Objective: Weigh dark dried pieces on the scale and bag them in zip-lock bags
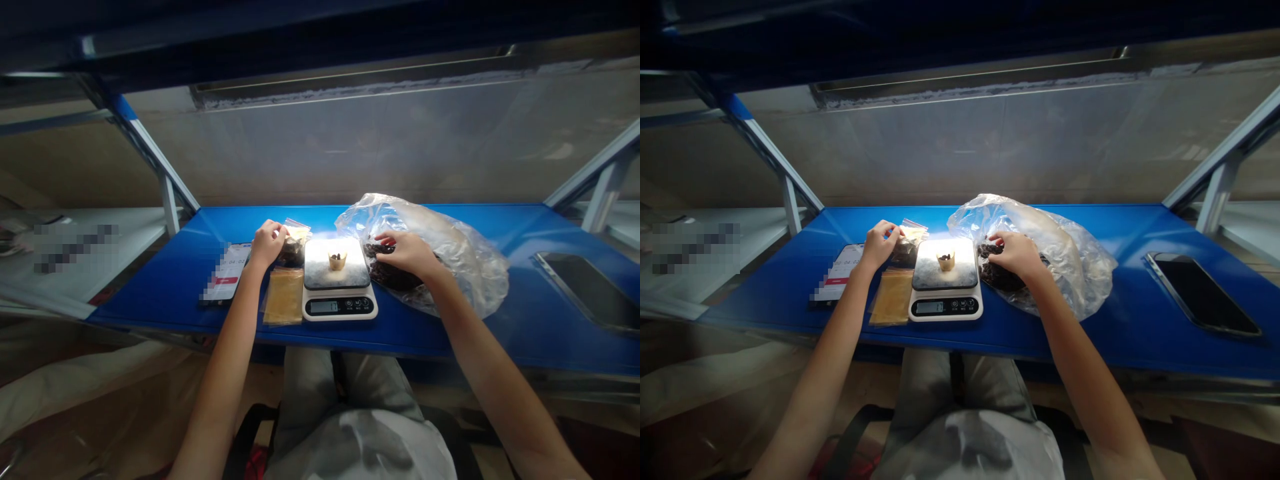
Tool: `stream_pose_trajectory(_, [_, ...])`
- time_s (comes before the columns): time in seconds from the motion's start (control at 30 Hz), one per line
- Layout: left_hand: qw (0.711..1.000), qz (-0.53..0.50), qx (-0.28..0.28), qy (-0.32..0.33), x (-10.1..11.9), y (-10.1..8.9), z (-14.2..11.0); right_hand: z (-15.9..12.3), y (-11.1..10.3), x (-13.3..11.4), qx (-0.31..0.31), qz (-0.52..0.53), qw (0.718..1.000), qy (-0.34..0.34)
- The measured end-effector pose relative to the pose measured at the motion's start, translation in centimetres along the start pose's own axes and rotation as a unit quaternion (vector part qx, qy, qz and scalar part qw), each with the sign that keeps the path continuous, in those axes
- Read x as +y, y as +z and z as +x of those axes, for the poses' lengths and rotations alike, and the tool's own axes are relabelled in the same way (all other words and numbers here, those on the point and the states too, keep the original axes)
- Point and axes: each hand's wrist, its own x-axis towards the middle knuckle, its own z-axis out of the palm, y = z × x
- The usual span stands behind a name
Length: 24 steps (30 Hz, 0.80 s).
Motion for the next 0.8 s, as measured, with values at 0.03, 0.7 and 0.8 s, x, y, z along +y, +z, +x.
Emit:
stream_pose_trajectory(0.03, [1.000, -0.001, 0.000, 0.001, -0.01, 0.02, 0.01, -0.01, 0.01, -0.08, 0.003, 0.000, 1.000, -0.002])
stream_pose_trajectory(0.7, [1.000, 0.000, -0.001, -0.002, 0.10, -0.04, 0.00, 0.21, 0.11, -0.48, 0.015, 0.094, 0.995, -0.005])
stream_pose_trajectory(0.8, [1.000, 0.002, -0.002, 0.000, 0.10, -0.07, 0.03, 0.22, 0.07, -0.47, 0.017, 0.089, 0.996, -0.004])
